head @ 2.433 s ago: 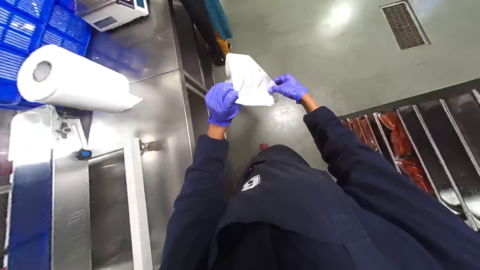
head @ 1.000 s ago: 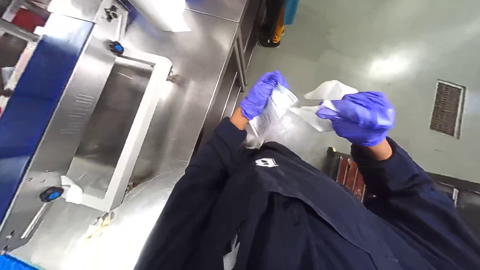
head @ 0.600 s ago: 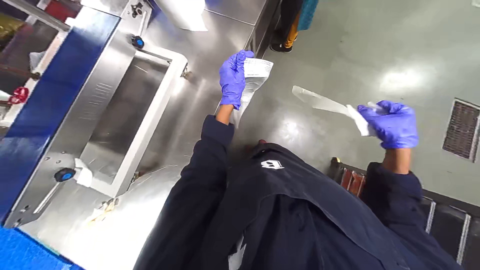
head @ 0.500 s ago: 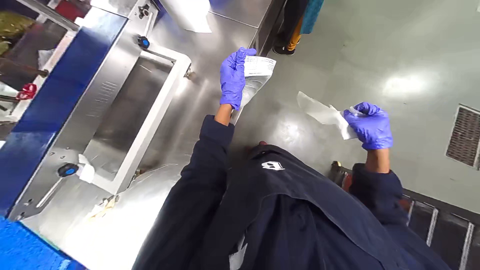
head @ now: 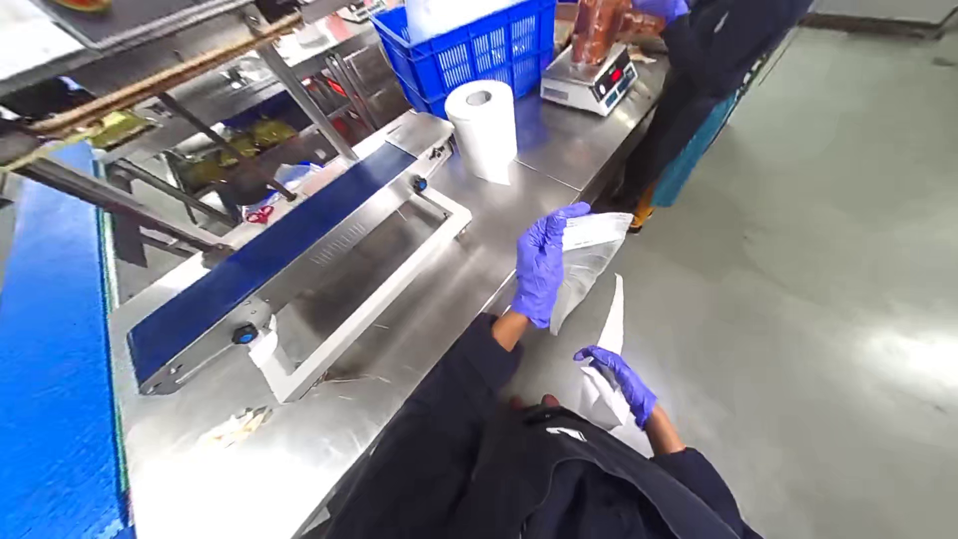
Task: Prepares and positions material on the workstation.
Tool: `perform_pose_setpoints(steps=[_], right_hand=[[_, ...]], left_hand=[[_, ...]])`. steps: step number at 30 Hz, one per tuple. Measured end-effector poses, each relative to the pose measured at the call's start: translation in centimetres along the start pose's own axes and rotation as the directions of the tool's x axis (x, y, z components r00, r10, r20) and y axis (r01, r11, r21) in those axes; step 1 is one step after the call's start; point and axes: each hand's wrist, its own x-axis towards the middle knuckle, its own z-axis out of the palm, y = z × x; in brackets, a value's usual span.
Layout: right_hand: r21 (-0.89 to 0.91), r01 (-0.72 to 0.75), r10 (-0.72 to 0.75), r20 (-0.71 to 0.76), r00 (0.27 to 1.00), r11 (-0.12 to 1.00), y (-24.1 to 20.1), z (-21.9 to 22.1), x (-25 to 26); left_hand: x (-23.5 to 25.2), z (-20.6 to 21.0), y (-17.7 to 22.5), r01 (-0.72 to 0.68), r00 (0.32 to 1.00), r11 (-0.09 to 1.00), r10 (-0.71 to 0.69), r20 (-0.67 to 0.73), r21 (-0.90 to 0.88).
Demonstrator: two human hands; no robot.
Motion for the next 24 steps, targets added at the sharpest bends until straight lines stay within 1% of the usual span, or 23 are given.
perform_pose_setpoints(steps=[1, 2, 3, 5, 6, 7, 8, 10, 11, 12, 14, 15, 16, 18, 20, 21, 23, 24], right_hand=[[0.109, -0.027, 0.022, 0.043, 0.999, 0.994, 0.3, 0.8, 0.6], [0.23, -0.046, 0.035, 0.05, 0.998, 0.972, 0.5, 1.5, 1.4], [0.364, -0.065, 0.041, 0.074, 0.996, 0.929, 0.7, 1.6, 2.4], [0.512, -0.072, 0.033, 0.086, 0.996, 0.856, 1.0, 1.1, 4.2], [0.547, -0.06, 0.033, 0.059, 0.998, 0.835, 1.3, 0.8, 5.0], [0.57, -0.054, 0.062, 0.004, 0.998, 0.82, 1.3, 0.7, 5.7], [0.595, -0.056, 0.116, -0.063, 0.991, 0.802, 1.1, 0.7, 6.4], [0.642, -0.043, 0.226, -0.207, 0.952, 0.766, 0.5, 0.9, 7.5], [0.629, -0.022, 0.249, -0.276, 0.928, 0.777, -0.2, 1.3, 7.7], [0.586, -0.002, 0.24, -0.329, 0.913, 0.81, -1.1, 1.7, 7.3], [0.452, -0.027, 0.217, -0.374, 0.902, 0.892, -4.4, 3.1, 5.6], [0.395, -0.032, 0.197, -0.383, 0.903, 0.918, -5.7, 3.8, 5.2], [0.399, -0.005, 0.167, -0.371, 0.913, 0.917, -5.9, 3.8, 6.1], [0.47, 0.078, 0.139, -0.409, 0.902, 0.879, -5.1, 3.2, 9.6], [0.529, 0.15, 0.123, -0.446, 0.887, 0.836, -6.1, 2.4, 11.6], [0.537, 0.17, 0.095, -0.431, 0.897, 0.827, -6.6, 2.0, 12.2], [0.475, 0.128, 0.069, -0.377, 0.924, 0.871, -7.5, 1.8, 13.2], [0.415, 0.07, 0.086, -0.347, 0.934, 0.907, -7.9, 2.0, 13.7]], left_hand=[[-0.4, 0.3, 0.7, -0.011, 1.0, 1.0, 0.011, 0.009, -0.022], [-0.8, 0.4, 1.4, -0.028, 0.999, 0.999, 0.029, 0.028, -0.04], [-1.3, 0.5, 1.9, -0.039, 0.998, 0.997, 0.043, 0.052, -0.061], [-2.4, 0.1, 2.4, -0.054, 0.991, 0.99, 0.069, 0.111, -0.129], [-3.0, -0.3, 2.5, -0.062, 0.987, 0.985, 0.084, 0.133, -0.163], [-3.5, -0.8, 2.6, -0.068, 0.982, 0.979, 0.1, 0.162, -0.192], [-4.1, -1.3, 2.6, -0.069, 0.974, 0.973, 0.114, 0.197, -0.219], [-5.2, -2.5, 2.8, -0.053, 0.946, 0.96, 0.136, 0.295, -0.274], [-5.7, -3.3, 2.8, -0.037, 0.926, 0.954, 0.144, 0.348, -0.297], [-6.3, -4.0, 2.9, -0.016, 0.909, 0.948, 0.145, 0.39, -0.317], [-7.4, -5.4, 3.0, 0.021, 0.885, 0.941, 0.139, 0.444, -0.337], [-7.9, -6.1, 3.0, 0.022, 0.885, 0.944, 0.134, 0.446, -0.328], [-8.3, -6.8, 3.0, 0.018, 0.895, 0.949, 0.124, 0.428, -0.313], [-9.1, -8.4, 3.1, 0.015, 0.922, 0.952, 0.104, 0.372, -0.304], [-9.9, -10.0, 2.9, 0.015, 0.956, 0.946, 0.081, 0.282, -0.323], [-10.3, -10.7, 2.7, 0.018, 0.97, 0.937, 0.069, 0.234, -0.348], [-11.3, -11.7, 2.0, 0.027, 0.984, 0.916, 0.046, 0.173, -0.401], [-11.7, -11.9, 1.7, 0.032, 0.984, 0.907, 0.045, 0.172, -0.419]])
